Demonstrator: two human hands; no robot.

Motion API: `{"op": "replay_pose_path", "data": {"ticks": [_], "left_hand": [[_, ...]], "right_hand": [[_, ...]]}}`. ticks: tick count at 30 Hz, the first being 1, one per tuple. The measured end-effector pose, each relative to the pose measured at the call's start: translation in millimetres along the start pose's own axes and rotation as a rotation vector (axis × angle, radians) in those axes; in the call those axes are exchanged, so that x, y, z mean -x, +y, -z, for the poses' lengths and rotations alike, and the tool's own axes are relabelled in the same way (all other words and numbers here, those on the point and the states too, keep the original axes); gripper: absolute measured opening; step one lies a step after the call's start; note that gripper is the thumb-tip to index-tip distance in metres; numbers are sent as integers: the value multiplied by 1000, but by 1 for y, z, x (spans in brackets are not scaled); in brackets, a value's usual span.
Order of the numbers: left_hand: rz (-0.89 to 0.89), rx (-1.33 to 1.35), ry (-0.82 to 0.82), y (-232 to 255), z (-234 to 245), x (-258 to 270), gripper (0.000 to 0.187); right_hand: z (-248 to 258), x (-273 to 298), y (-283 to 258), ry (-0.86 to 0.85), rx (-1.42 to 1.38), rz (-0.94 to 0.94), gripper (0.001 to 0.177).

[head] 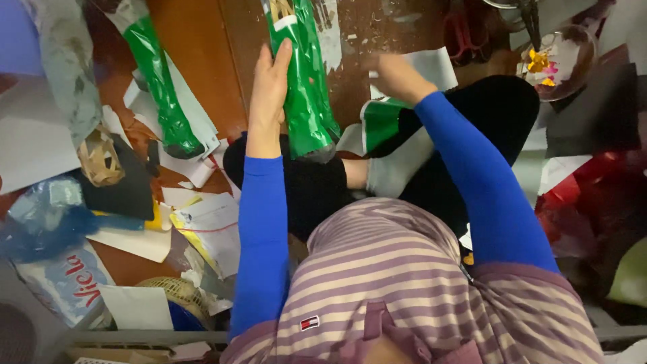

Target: Wrapping green tape around the legs of a paper-mache giraffe

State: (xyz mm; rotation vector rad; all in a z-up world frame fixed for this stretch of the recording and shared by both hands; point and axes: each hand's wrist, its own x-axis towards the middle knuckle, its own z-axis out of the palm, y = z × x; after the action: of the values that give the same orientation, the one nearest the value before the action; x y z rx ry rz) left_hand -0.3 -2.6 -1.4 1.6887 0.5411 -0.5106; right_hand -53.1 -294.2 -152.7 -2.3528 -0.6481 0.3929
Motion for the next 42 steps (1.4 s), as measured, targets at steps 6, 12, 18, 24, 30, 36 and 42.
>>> {"op": "replay_pose_path", "data": {"ticks": [6,12,18,24,30,36,42], "left_hand": [[26,245,-84,35,-7,27,62],[29,-73,1,-10,1,-9,111],[0,-58,-38,-3,2,-5,111],[-5,148,-30,-11,-7,-19,106],[-187,-27,-30,-11,-8,-20,73],[-183,-8,-40,-25,-5,-41,55],[-56,-116,-34,-29,0,-46,109]], "right_hand": [[-72,8,-77,-358,69,28,24],[-97,24,-98,-145,503,61,7],[114,57,-152,675,-270,144,40],[243,232,-79,368,-413,699,46],[265,327,-137,190,-673,497,32],[190,400,-205,656,-1001,-93,33],[161,474,-152,10,-861,-1044,40]]}}
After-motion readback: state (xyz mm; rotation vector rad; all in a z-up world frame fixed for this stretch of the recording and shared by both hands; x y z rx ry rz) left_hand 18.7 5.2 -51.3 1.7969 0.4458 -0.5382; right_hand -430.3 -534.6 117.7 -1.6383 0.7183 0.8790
